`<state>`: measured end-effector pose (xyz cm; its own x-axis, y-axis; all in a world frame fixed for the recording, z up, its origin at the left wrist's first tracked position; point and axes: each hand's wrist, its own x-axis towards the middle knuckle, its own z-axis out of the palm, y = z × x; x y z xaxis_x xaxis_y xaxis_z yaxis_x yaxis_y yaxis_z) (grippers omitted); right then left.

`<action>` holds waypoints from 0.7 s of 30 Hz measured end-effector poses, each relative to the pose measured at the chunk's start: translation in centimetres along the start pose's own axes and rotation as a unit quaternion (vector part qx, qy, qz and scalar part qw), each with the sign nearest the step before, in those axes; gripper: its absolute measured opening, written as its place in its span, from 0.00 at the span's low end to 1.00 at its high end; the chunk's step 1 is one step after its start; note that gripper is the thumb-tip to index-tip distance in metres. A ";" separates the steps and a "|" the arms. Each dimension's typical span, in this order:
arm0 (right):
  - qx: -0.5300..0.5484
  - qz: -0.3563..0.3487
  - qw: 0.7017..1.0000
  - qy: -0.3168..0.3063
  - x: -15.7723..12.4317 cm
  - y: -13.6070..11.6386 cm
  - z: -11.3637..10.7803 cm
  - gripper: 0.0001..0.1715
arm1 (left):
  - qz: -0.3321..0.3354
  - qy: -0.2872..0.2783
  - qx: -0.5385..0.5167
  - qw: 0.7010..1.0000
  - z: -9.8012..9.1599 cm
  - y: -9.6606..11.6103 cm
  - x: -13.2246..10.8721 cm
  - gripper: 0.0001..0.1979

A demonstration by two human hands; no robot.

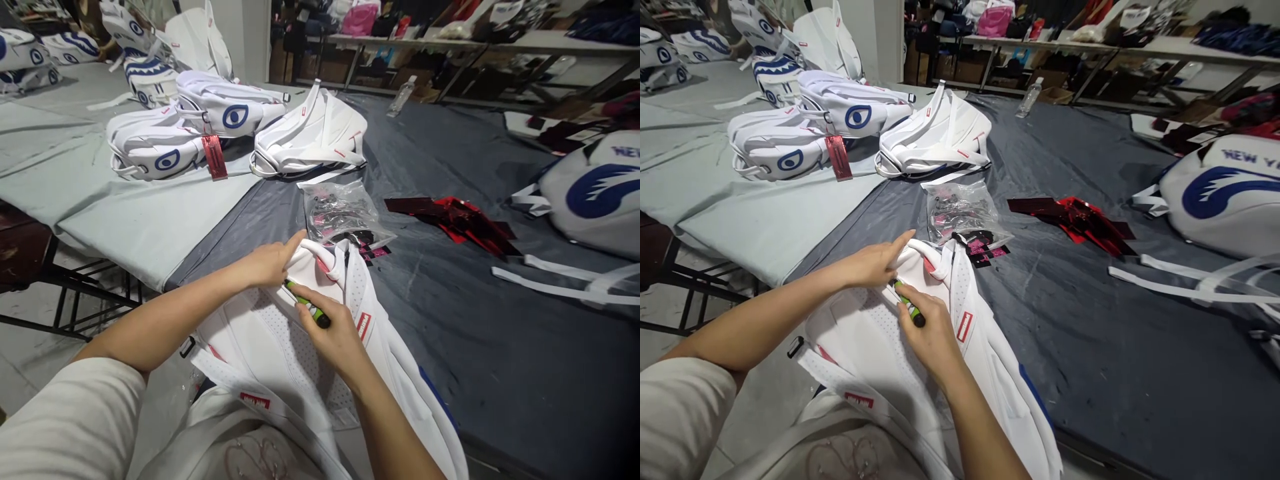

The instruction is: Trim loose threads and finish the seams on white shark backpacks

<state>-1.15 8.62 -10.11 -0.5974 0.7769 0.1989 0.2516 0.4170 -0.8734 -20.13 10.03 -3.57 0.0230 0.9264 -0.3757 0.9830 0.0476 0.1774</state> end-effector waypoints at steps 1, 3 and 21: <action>-0.009 -0.009 1.000 -0.006 0.1 0.1 0.0 0.19 | -0.005 0.000 0.000 1.000 0.0 0.1 0.0 0.46; -0.032 -0.029 0.999 -0.004 0.3 0.4 -0.1 0.20 | -0.006 -0.006 -0.006 1.000 -0.2 0.3 -0.2 0.46; -0.078 -0.039 0.996 -0.036 1.1 3.1 -0.7 0.23 | 0.012 -0.021 -0.056 0.998 -0.3 0.0 -0.1 0.50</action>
<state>-0.47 11.10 -12.33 -0.6713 0.7058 0.2262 0.3138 0.5471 -0.7760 -20.14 10.06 -3.26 0.0561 0.9115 -0.4075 0.9555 0.0695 0.2869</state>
